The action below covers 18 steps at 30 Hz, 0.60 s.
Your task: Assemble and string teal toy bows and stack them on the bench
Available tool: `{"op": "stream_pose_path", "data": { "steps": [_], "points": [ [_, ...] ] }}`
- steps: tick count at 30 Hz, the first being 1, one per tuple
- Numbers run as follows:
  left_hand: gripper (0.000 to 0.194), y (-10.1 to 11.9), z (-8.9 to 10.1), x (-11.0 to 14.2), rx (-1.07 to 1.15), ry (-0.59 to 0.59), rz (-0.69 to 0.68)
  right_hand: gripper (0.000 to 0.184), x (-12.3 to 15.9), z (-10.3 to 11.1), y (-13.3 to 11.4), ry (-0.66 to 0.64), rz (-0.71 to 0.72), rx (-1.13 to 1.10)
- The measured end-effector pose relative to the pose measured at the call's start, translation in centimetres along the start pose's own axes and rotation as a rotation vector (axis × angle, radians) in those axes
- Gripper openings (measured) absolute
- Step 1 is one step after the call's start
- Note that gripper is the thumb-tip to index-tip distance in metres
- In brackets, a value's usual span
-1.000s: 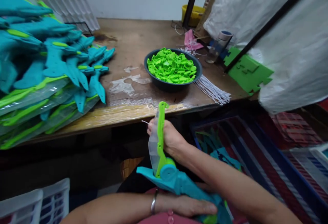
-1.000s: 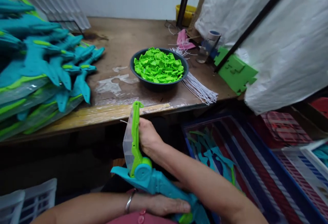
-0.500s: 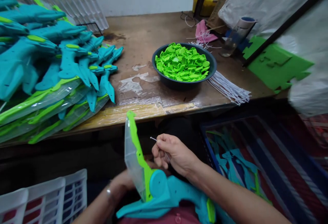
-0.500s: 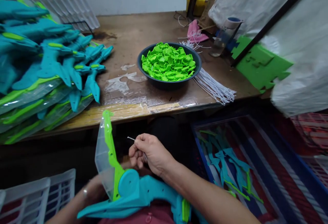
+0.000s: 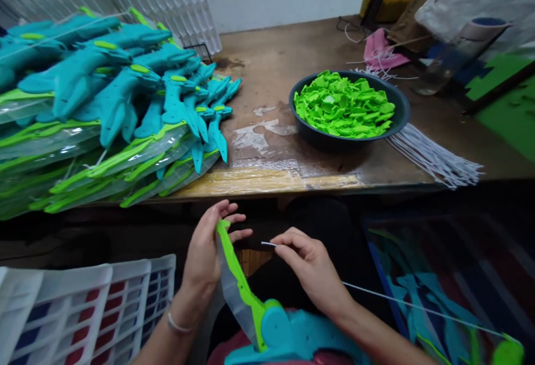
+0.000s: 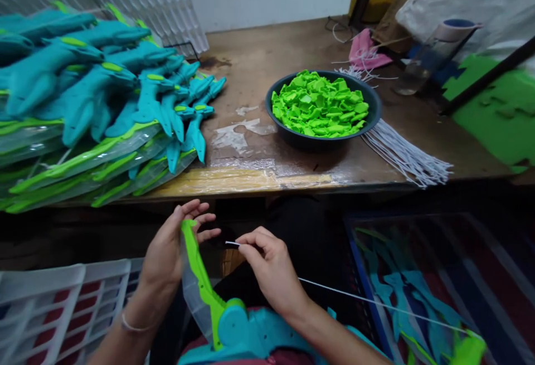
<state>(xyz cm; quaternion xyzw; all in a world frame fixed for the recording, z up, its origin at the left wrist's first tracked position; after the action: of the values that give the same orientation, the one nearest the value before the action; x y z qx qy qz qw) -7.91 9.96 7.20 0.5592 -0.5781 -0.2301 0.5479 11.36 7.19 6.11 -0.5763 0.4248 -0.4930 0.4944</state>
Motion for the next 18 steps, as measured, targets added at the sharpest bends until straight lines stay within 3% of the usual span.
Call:
{"op": "stream_pose_path", "data": {
  "steps": [2,4,12,15,18],
  "points": [
    [0.028,-0.6,0.3,0.6,0.013,0.076,-0.084,0.016,-0.1,0.2,-0.4,-0.048,0.03,0.039],
    [0.03,-0.9,0.8,1.1,0.032,0.117,-0.083,0.016,-0.1,0.2,-0.8,-0.105,0.058,0.079],
    [0.052,-0.1,3.3,3.5,0.024,0.108,0.192,0.018,1.4,-0.3,-1.9,-0.257,0.122,0.183],
    [0.057,0.0,2.7,3.7,0.073,0.074,0.167,0.021,1.6,-0.4,-3.3,-0.348,0.206,0.284],
    [0.047,0.1,1.0,3.4,0.115,0.014,0.025,0.02,0.7,-0.5,-5.5,-0.378,0.329,0.389]
  ]
}}
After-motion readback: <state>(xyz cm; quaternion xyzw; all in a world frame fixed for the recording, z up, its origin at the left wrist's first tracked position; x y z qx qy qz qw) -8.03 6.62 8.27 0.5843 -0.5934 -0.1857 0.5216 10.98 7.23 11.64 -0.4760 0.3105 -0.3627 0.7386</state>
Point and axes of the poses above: each hand's wrist, its own x-axis away from the middle knuckle, its own z-axis out of the back of the hand, y = z × x, the point moved 2 cm from there along -x, towards the middle knuckle, and after that the axes turned 5 degrees about -x, right-handed, at the moved point
